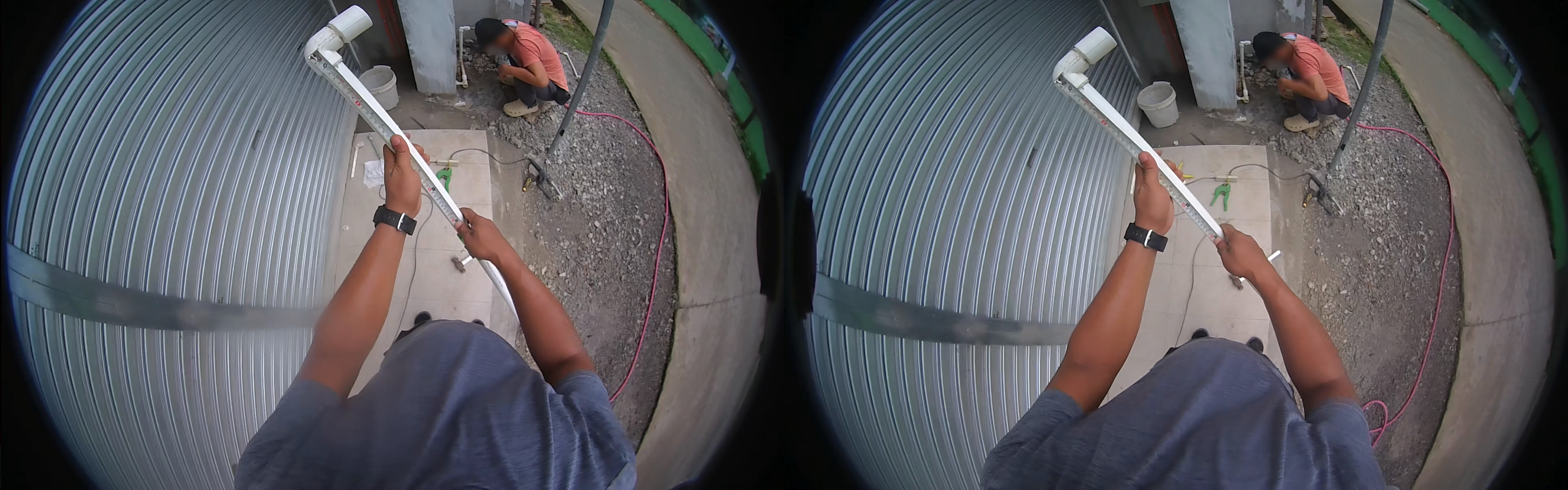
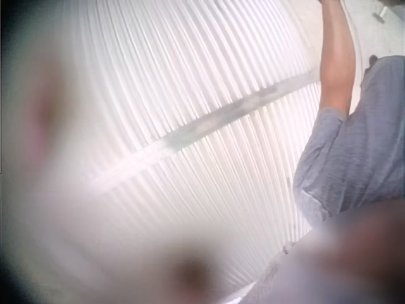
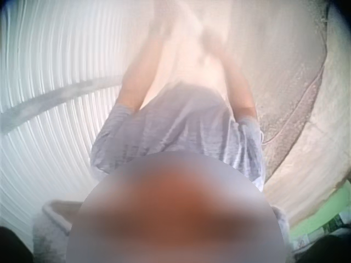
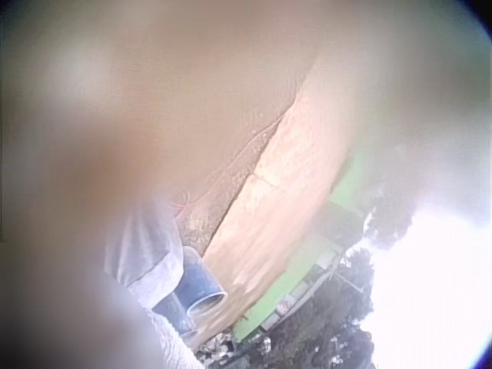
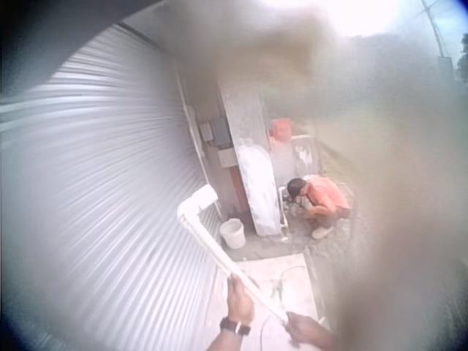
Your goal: The person measures and marks a white PVC pipe, cuts it with a pipe cutter, and fits it into an existing plumbing assembly against a wall. They use a tape measure, pencil, and pipe cutter to prepare and install the pipe segment.
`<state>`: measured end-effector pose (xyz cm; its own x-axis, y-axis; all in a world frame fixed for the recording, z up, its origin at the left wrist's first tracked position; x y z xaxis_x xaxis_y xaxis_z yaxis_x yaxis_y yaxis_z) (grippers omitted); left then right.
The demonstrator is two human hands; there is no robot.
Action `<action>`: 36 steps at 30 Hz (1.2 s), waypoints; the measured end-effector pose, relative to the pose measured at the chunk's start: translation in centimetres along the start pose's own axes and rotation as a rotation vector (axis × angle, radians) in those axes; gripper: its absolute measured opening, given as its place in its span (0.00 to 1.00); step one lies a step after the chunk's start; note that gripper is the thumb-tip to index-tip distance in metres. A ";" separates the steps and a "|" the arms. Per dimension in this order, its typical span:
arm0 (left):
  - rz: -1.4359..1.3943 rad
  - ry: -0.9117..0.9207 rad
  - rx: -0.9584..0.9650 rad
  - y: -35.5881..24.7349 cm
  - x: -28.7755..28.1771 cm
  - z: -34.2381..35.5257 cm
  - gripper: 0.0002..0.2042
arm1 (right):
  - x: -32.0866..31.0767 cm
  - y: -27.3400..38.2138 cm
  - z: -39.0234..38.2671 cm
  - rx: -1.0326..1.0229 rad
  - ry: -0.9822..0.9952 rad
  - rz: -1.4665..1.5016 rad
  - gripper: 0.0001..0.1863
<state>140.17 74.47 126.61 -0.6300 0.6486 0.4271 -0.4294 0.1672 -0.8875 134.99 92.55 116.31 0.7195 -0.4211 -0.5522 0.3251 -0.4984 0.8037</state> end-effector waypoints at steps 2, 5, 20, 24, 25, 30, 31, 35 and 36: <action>-0.061 0.012 -0.042 0.0 0.3 -0.1 0.29 | -0.4 0.0 -0.2 -0.015 0.002 -0.014 0.18; -0.127 0.065 -0.061 0.1 0.9 -0.3 0.32 | -1.4 -0.1 -0.6 -0.033 -0.011 -0.025 0.19; -0.425 0.250 -0.314 5.4 12.8 -2.7 0.27 | -12.0 -5.7 -2.0 0.024 -0.093 0.078 0.22; -0.486 0.249 -0.318 6.0 16.1 -2.2 0.27 | -14.2 -7.2 -2.4 -0.001 -0.103 0.116 0.23; -0.499 0.239 -0.332 6.0 16.5 -2.2 0.27 | -14.5 -7.4 -2.5 0.000 -0.097 0.130 0.24; -0.496 0.227 -0.303 5.9 18.7 -2.7 0.21 | -15.9 -8.2 -3.2 -0.013 -0.108 0.169 0.23; -0.494 0.228 -0.295 5.9 19.0 -2.9 0.20 | -16.1 -8.3 -3.3 -0.020 -0.112 0.186 0.23; -0.514 0.236 -0.276 5.9 19.9 -2.8 0.17 | -16.6 -8.4 -3.4 -0.015 -0.098 0.191 0.23; -0.527 0.233 -0.276 5.9 19.9 -2.7 0.17 | -16.7 -8.4 -3.4 -0.015 -0.088 0.194 0.23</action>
<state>126.85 90.38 129.36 -0.2094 0.5661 0.7973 -0.4410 0.6731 -0.5937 122.29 106.33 119.54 0.7132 -0.5730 -0.4038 0.1958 -0.3903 0.8996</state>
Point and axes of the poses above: each hand's wrist, its own z-axis towards the middle knuckle, its own x-axis out of the palm, y = z × x, the point moved 3 cm from there along z, towards the middle knuckle, and after that the axes turned 2 degrees about x, right-handed, at the moved point
